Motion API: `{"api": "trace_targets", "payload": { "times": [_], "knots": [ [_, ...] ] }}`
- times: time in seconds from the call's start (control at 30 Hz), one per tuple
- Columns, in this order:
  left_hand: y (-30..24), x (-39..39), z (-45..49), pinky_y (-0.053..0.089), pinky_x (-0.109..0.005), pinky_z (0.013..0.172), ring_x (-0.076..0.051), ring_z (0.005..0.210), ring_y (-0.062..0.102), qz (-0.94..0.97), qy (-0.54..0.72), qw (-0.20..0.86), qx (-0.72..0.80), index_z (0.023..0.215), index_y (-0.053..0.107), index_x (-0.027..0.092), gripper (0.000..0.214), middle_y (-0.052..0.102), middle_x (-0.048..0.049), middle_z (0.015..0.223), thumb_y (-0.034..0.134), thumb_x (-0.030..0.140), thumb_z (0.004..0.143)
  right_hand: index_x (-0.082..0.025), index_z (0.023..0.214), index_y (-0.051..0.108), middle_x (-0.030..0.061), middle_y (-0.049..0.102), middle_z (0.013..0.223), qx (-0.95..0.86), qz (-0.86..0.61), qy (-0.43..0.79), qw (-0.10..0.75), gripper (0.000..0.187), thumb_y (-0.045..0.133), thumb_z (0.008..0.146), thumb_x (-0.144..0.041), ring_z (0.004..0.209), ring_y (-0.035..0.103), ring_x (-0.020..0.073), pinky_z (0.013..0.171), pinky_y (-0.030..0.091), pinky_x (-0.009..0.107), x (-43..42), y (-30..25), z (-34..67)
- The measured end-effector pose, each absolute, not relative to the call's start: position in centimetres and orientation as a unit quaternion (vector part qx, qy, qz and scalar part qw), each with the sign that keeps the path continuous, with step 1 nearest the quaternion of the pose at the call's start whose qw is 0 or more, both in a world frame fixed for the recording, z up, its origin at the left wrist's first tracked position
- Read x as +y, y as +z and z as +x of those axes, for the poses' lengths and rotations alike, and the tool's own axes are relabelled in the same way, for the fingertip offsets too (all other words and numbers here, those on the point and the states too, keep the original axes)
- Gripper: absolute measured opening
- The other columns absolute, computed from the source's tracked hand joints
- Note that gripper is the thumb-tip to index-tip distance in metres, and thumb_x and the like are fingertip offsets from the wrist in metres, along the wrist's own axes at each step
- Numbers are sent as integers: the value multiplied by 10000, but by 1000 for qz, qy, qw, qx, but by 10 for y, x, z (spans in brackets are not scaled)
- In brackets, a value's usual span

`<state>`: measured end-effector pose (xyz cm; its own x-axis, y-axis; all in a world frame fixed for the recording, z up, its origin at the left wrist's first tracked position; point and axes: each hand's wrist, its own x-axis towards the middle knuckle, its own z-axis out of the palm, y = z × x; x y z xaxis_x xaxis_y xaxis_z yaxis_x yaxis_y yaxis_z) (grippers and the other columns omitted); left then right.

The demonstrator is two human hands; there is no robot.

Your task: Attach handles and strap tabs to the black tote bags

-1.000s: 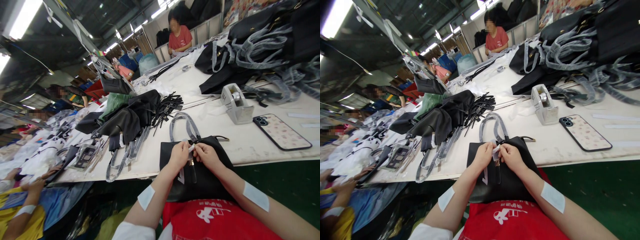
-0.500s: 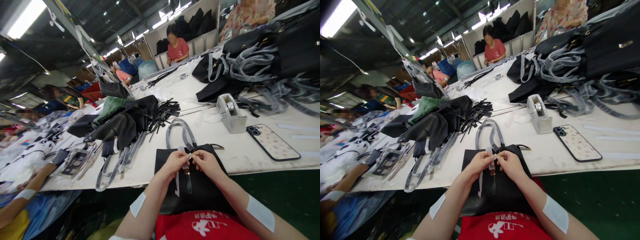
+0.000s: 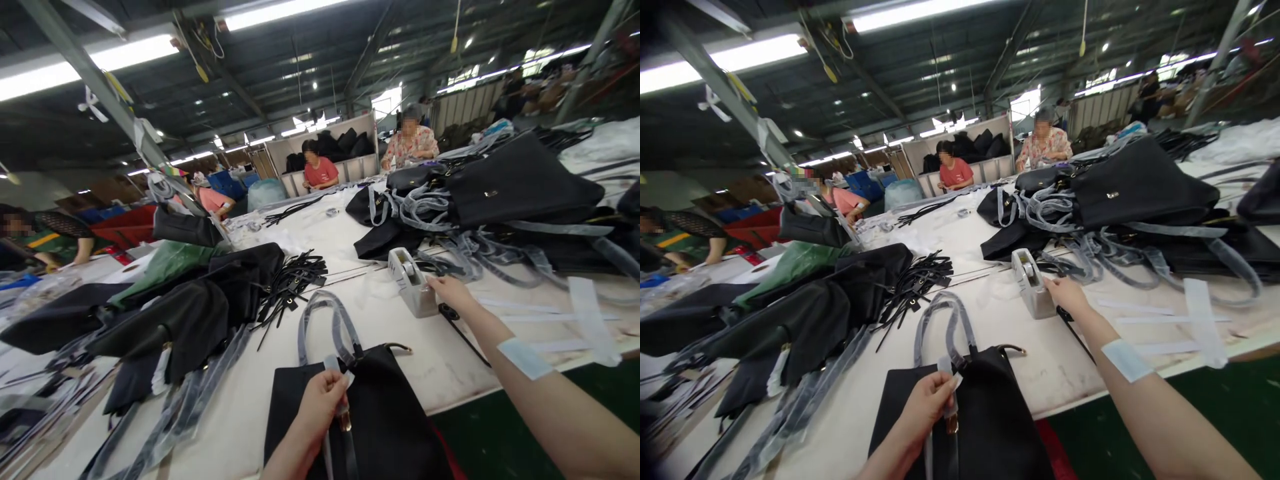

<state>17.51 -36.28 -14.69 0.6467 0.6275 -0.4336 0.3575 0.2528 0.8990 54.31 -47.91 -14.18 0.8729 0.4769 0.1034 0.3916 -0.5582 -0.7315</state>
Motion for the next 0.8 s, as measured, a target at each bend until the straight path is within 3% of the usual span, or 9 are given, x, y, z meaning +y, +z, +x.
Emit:
{"api": "trace_targets", "payload": {
  "times": [0.1,0.3,0.5,0.63,0.8],
  "knots": [
    [-150,-362,175,229,-195,414,-67,407,410,599,98,682,408,665,515,153,572,508,26,477,740,664,542,-184,637,726,85,730,728,-268,-857,87,431,298,563,748,-408,759,672,263,666,477,314,-472,-142,540],
    [-149,-362,175,227,-194,418,-59,408,398,592,98,688,407,680,513,153,585,498,36,481,743,670,534,-202,716,728,72,722,1000,-284,-835,46,468,314,560,738,-466,950,636,254,786,466,303,-489,-140,519],
    [-145,-363,177,166,-189,401,-22,363,304,564,88,720,395,705,490,160,576,461,71,482,746,650,543,-177,765,703,48,667,611,-204,-824,152,507,356,532,765,-490,526,602,182,518,462,275,-511,-166,497],
    [-141,-363,179,121,-191,399,-7,348,251,564,84,721,393,704,482,162,547,451,77,483,736,627,571,-160,747,698,44,649,572,-180,-828,163,506,334,556,753,-463,487,595,168,482,458,260,-511,-176,500],
    [-135,-367,180,173,-189,408,-23,379,313,574,112,704,403,711,525,148,457,483,54,499,734,542,616,-143,738,695,69,665,583,-139,-866,160,454,249,604,714,-374,483,603,177,486,470,275,-523,-178,504]
  ]
}}
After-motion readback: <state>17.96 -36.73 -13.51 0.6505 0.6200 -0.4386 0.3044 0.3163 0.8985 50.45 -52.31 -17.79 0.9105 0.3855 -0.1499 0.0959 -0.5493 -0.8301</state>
